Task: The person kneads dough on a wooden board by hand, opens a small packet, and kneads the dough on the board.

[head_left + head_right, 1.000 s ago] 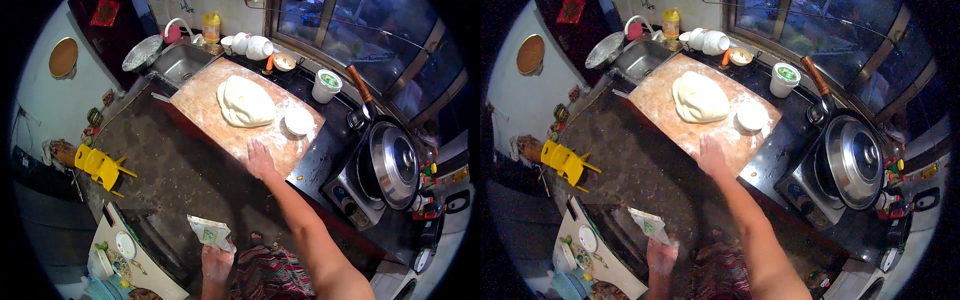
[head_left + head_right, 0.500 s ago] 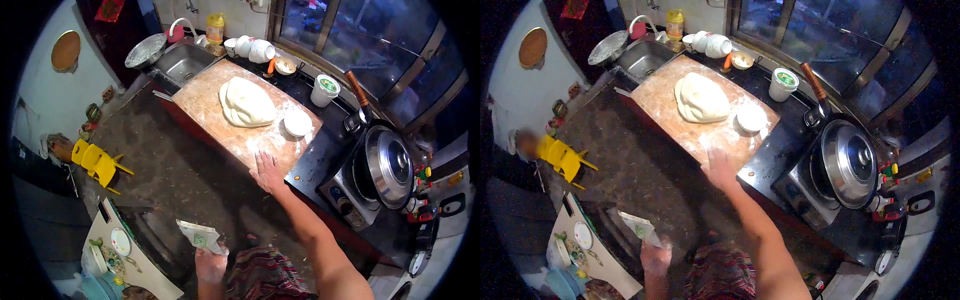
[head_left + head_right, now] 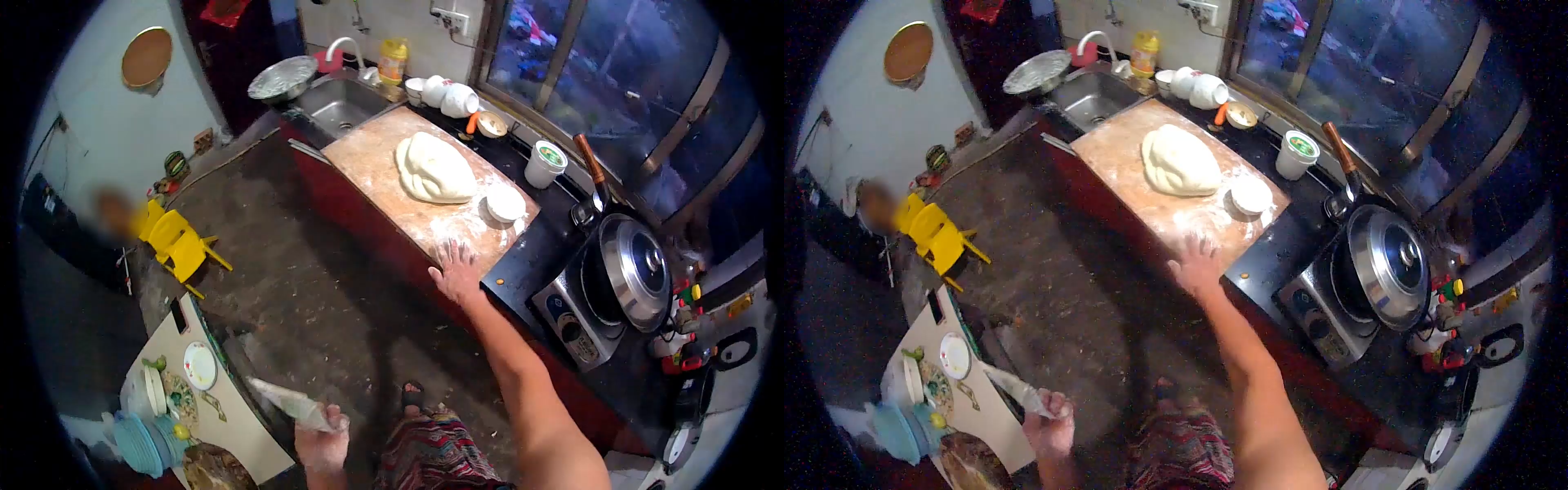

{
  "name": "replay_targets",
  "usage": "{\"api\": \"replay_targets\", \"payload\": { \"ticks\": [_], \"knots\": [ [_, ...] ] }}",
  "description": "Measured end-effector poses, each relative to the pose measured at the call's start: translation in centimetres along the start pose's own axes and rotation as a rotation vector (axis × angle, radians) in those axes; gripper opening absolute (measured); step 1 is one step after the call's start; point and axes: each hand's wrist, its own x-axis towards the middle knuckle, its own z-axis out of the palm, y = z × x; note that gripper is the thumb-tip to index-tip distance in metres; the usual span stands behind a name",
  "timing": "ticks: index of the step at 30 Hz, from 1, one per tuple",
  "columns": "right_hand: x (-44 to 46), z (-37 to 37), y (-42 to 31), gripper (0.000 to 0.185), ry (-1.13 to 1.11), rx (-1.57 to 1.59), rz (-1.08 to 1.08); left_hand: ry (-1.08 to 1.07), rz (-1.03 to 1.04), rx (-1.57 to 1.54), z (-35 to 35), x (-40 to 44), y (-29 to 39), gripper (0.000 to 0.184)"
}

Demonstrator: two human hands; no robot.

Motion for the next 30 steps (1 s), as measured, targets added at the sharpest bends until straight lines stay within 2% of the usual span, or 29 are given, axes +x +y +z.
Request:
{"api": "replay_targets", "payload": {
  "ticks": [1,2,3,4,5,6,8,11,14,17,18,20,22,25,26,30],
  "knots": [
    [-1.9,-0.5,-1.6,0.073,0.054,0.011,0.038,-0.026,0.025,-0.036,-0.7,-1.5,1.1,0.026],
    [-4.2,-0.7,-4.5,0.066,0.174,0.229,0.000,-0.053,0.049,-0.073,-1.4,-3.1,2.1,0.025],
    [-5.6,1.3,-6.7,0.046,0.515,0.482,-0.261,-0.081,0.072,-0.111,-2.1,-4.6,3.2,0.024],
    [-8.9,-0.2,-10.6,0.028,0.246,0.784,-0.288,-0.080,0.088,-0.171,-3.0,-6.5,4.3,0.024],
    [-11.5,0.2,-14.0,0.022,0.040,0.890,-0.485,-0.100,0.109,-0.196,-4.2,-8.8,5.6,0.025],
    [-16.4,-2.4,-18.4,0.022,-0.257,1.208,-0.446,-0.121,0.130,-0.221,-5.3,-11.1,7.0,0.025],
    [-25.0,-7.4,-25.8,0.019,-0.547,1.103,-0.735,-0.022,0.238,-0.164,-6.1,-16.3,9.3,0.026],
    [-37.6,-8.8,-34.1,0.022,-0.773,1.325,-1.024,0.155,0.446,-0.116,-8.9,-25.4,12.8,0.030],
    [-48.1,-8.8,-41.0,0.032,-0.946,1.171,-1.204,0.349,0.661,-0.014,-10.9,-34.8,16.3,0.039],
    [-59.4,-5.1,-47.8,0.040,-1.060,1.154,-1.279,0.398,0.846,0.009,-13.5,-45.9,19.3,0.038],
    [-62.7,-4.2,-49.7,0.030,-1.057,1.155,-1.336,0.414,0.910,0.006,-14.7,-49.2,19.8,0.037],
    [-69.1,-2.1,-53.3,0.022,-1.191,1.058,-1.344,0.504,1.041,0.029,-17.3,-55.1,20.7,0.034],
    [-70.8,-3.0,-54.6,0.012,-1.270,1.040,-1.353,0.608,1.093,0.062,-15.4,-56.4,20.8,0.031],
    [-77.7,-0.3,-58.6,0.013,-1.361,1.052,-1.470,0.749,1.168,0.016,-18.0,-61.8,21.7,0.026],
    [-79.2,-0.3,-59.5,0.015,-1.464,0.985,-1.357,0.810,1.184,0.004,-19.0,-62.9,22.2,0.024],
    [-82.9,2.8,-65.0,0.016,-1.352,0.921,-1.623,0.919,1.175,0.049,-21.5,-65.9,25.2,0.027]
  ]
}}
